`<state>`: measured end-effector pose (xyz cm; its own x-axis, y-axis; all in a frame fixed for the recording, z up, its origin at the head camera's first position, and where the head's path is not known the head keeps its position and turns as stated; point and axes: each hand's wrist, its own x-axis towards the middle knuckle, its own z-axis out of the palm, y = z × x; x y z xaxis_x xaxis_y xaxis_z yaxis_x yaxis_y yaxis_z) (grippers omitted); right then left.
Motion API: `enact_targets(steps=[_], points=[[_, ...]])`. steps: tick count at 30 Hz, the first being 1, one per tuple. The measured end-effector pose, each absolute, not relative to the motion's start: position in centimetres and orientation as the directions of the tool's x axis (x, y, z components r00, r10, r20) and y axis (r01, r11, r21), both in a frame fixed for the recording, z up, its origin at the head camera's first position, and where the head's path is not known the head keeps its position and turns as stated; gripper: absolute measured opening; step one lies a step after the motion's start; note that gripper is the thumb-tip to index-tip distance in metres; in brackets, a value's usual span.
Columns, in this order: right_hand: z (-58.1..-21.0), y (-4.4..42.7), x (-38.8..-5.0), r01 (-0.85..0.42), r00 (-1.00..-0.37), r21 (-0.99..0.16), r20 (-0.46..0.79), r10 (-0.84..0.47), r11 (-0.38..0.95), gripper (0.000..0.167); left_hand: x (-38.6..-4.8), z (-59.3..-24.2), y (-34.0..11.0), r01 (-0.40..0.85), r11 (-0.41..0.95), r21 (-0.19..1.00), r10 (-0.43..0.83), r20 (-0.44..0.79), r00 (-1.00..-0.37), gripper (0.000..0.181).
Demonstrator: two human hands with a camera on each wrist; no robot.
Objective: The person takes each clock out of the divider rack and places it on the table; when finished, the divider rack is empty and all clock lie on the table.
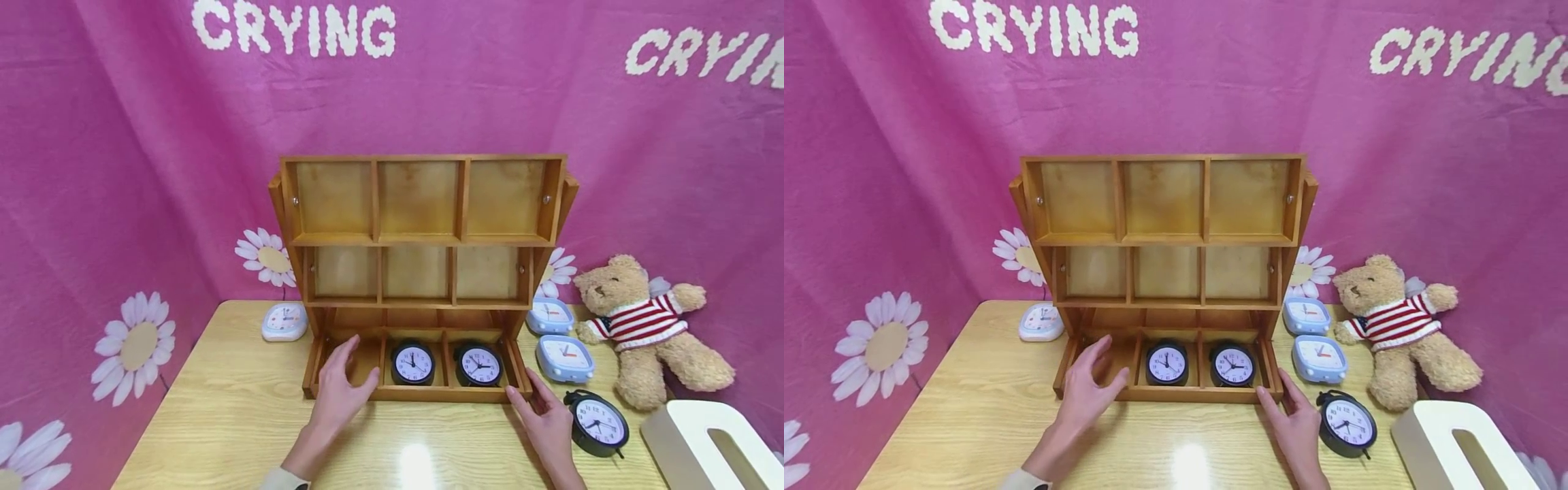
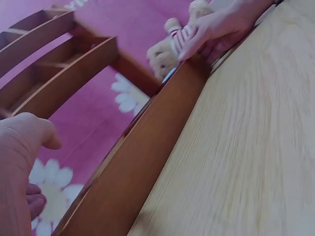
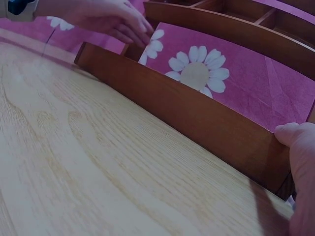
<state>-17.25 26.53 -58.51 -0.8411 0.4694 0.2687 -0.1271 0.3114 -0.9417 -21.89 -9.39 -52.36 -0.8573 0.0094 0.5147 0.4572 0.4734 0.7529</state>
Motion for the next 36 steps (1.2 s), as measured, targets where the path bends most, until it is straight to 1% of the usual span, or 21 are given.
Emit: enact_targets(steps=[5,8,11,14,17,20,24,28,31,36], points=[[-58.4,26.4,-17.2,-0.135,-0.841,-0.944,0.270,0.470,0.301,0.055,-22.5,-52.1,-7.1,0.426,0.504,0.751,0.134,0.419,-0.898,0.073],[-58.3,26.2,-17.0,-0.130,-0.843,-0.947,0.261,0.471,0.294,0.056,-22.8,-51.7,-6.2,0.376,0.556,0.741,0.192,0.325,-0.926,0.076],[-58.3,26.2,-16.8,-0.131,-0.846,-0.950,0.256,0.468,0.284,0.056,-23.0,-51.3,-5.4,0.304,0.611,0.731,0.220,0.212,-0.952,0.077],[-58.3,26.3,-16.8,-0.138,-0.845,-0.948,0.264,0.466,0.286,0.055,-23.3,-50.8,-4.7,0.264,0.639,0.722,0.232,0.147,-0.962,0.077],[-58.3,26.4,-16.9,-0.139,-0.840,-0.940,0.278,0.466,0.310,0.055,-23.6,-50.4,-4.0,0.275,0.663,0.696,0.248,0.143,-0.958,0.074],[-58.4,26.5,-17.1,-0.144,-0.835,-0.935,0.290,0.468,0.323,0.054,-23.8,-50.0,-3.4,0.294,0.706,0.644,0.264,0.145,-0.953,0.073],[-58.3,26.5,-17.3,-0.161,-0.838,-0.937,0.296,0.459,0.309,0.054,-24.1,-49.5,-2.5,0.277,0.770,0.575,0.262,0.111,-0.959,0.070],[-58.3,26.6,-17.3,-0.176,-0.844,-0.945,0.289,0.452,0.276,0.055,-24.3,-49.4,-1.6,0.268,0.817,0.511,0.270,0.073,-0.960,0.059],[-58.4,26.6,-17.3,-0.178,-0.847,-0.948,0.284,0.450,0.263,0.055,-24.4,-49.5,-1.0,0.271,0.844,0.463,0.271,0.068,-0.960,0.051],[-58.5,26.5,-17.2,-0.164,-0.848,-0.948,0.276,0.452,0.271,0.055,-24.6,-49.6,-0.6,0.254,0.852,0.458,0.256,0.059,-0.965,0.050]])
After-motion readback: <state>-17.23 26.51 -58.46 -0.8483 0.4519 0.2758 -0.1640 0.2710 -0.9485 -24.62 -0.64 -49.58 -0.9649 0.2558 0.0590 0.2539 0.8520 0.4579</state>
